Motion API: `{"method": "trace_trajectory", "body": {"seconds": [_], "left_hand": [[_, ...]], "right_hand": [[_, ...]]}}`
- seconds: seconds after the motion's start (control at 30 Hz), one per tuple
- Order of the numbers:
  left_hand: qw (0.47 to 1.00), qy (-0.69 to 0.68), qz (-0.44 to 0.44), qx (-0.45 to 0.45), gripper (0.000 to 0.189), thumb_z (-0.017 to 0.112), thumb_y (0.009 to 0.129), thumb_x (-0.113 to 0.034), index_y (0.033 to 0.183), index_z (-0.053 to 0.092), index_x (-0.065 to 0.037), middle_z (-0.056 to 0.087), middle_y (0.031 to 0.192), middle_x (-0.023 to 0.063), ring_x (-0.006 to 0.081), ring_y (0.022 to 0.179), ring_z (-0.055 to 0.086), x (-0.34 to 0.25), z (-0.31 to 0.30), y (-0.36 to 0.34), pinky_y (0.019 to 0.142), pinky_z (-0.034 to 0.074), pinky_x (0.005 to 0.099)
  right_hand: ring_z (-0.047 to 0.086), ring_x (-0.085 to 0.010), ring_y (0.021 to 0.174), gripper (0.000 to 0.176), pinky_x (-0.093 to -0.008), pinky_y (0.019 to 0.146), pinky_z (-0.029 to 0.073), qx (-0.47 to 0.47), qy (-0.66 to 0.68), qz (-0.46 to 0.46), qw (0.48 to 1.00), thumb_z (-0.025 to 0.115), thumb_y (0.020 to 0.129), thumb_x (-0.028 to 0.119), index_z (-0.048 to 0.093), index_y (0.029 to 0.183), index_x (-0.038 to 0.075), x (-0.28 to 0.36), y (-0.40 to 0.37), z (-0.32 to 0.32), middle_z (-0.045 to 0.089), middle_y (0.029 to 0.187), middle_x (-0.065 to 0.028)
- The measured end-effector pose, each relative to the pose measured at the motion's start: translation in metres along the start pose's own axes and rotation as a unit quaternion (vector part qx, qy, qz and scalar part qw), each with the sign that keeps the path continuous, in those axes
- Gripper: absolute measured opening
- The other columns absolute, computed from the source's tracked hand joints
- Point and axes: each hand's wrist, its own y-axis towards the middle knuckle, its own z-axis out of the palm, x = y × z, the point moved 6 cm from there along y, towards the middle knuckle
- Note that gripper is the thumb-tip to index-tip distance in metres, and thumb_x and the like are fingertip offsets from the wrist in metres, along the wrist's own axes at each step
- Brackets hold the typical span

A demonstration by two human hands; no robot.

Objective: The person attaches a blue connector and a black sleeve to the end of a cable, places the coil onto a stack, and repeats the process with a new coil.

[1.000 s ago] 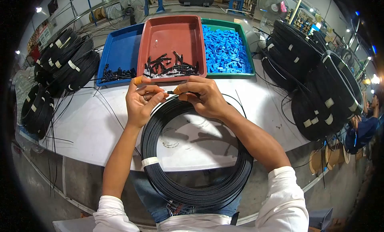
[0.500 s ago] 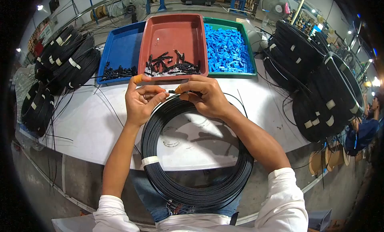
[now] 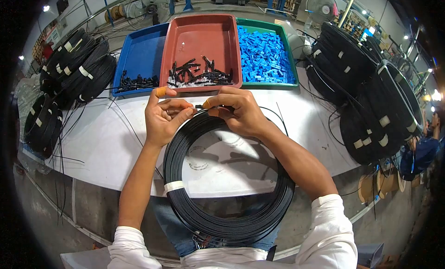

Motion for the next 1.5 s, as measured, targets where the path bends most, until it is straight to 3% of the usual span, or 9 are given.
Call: {"method": "trace_trajectory", "body": {"seconds": [0.63,0.83,0.9,1.0,1.07,1.13,1.3,1.4,1.5], "left_hand": [[1.000,-0.007,-0.001,0.008,0.044,0.073,0.084,0.007,0.115,0.044,-0.005,0.072,0.093,0.0181,0.0188,0.084,0.073,0.002,0.000,-0.002,0.077,0.061,0.0276],[0.997,0.072,-0.020,0.013,0.040,0.074,0.084,0.006,0.111,0.046,-0.004,0.073,0.091,0.0184,0.0177,0.083,0.073,0.001,-0.001,-0.004,0.079,0.060,0.0279],[0.998,0.063,-0.004,0.003,0.040,0.074,0.084,0.007,0.111,0.047,-0.003,0.074,0.091,0.0191,0.0180,0.083,0.073,-0.001,-0.001,-0.005,0.079,0.060,0.0278],[0.997,0.072,0.031,0.002,0.039,0.073,0.083,0.008,0.112,0.049,-0.001,0.074,0.092,0.0197,0.0183,0.082,0.073,-0.007,0.000,-0.007,0.078,0.060,0.0271],[0.995,0.094,-0.027,0.018,0.040,0.073,0.083,0.009,0.115,0.052,0.000,0.074,0.092,0.0186,0.0179,0.082,0.073,-0.001,0.001,-0.008,0.077,0.060,0.0262],[0.995,0.088,-0.049,0.012,0.044,0.075,0.080,0.010,0.117,0.053,0.002,0.074,0.091,0.0176,0.0171,0.081,0.073,0.002,-0.004,-0.010,0.076,0.059,0.0262],[0.975,0.217,0.047,0.011,0.032,0.078,0.077,0.010,0.104,0.062,0.004,0.074,0.091,0.0144,0.0231,0.084,0.075,0.005,-0.005,-0.020,0.075,0.061,0.0295],[0.984,0.168,0.012,0.062,0.046,0.086,0.075,-0.008,0.111,0.060,0.003,0.073,0.096,0.0173,0.0261,0.089,0.075,0.009,-0.010,-0.018,0.077,0.061,0.0337],[0.999,-0.017,-0.037,0.014,0.061,0.081,0.081,-0.039,0.116,0.055,0.004,0.073,0.098,0.0198,0.0289,0.093,0.073,0.023,-0.020,-0.010,0.077,0.060,0.0338]], "right_hand": [[0.066,-0.0235,0.073,0.020,-0.0347,0.064,0.053,0.011,-0.011,-0.013,1.000,0.071,0.078,-0.009,0.073,0.096,0.001,0.002,0.000,0.002,0.067,0.084,-0.0109],[0.068,-0.0241,0.074,0.023,-0.0326,0.067,0.054,0.047,-0.145,-0.050,0.987,0.071,0.076,-0.010,0.073,0.097,0.001,0.006,-0.007,0.010,0.068,0.082,-0.0118],[0.069,-0.0240,0.077,0.023,-0.0308,0.068,0.055,-0.006,0.089,0.104,0.991,0.072,0.076,-0.010,0.073,0.096,0.001,-0.007,-0.006,0.013,0.070,0.084,-0.0126],[0.070,-0.0233,0.079,0.021,-0.0304,0.069,0.055,-0.002,0.135,0.156,0.979,0.072,0.075,-0.009,0.072,0.094,0.001,-0.021,-0.008,0.018,0.071,0.088,-0.0132],[0.069,-0.0290,0.077,0.021,-0.0364,0.068,0.054,0.015,-0.027,0.018,0.999,0.071,0.074,-0.008,0.073,0.092,0.003,-0.004,-0.005,0.012,0.070,0.085,-0.0131],[0.068,-0.0311,0.076,0.021,-0.0382,0.066,0.053,0.032,-0.004,-0.016,0.999,0.070,0.073,-0.008,0.073,0.091,0.003,-0.004,-0.004,0.012,0.069,0.083,-0.0127],[0.070,-0.0352,0.079,0.028,-0.0410,0.071,0.054,0.114,0.049,0.139,0.982,0.076,0.073,0.004,0.065,0.099,0.003,-0.030,-0.001,0.019,0.072,0.083,-0.0164],[0.071,-0.0345,0.080,0.027,-0.0413,0.070,0.054,0.165,0.004,0.157,0.974,0.077,0.075,0.007,0.063,0.099,0.003,-0.035,-0.004,0.025,0.072,0.086,-0.0164],[0.070,-0.0360,0.079,0.025,-0.0456,0.069,0.053,0.216,0.014,0.116,0.969,0.076,0.075,0.011,0.063,0.096,0.005,-0.037,-0.009,0.042,0.071,0.083,-0.0160]]}}
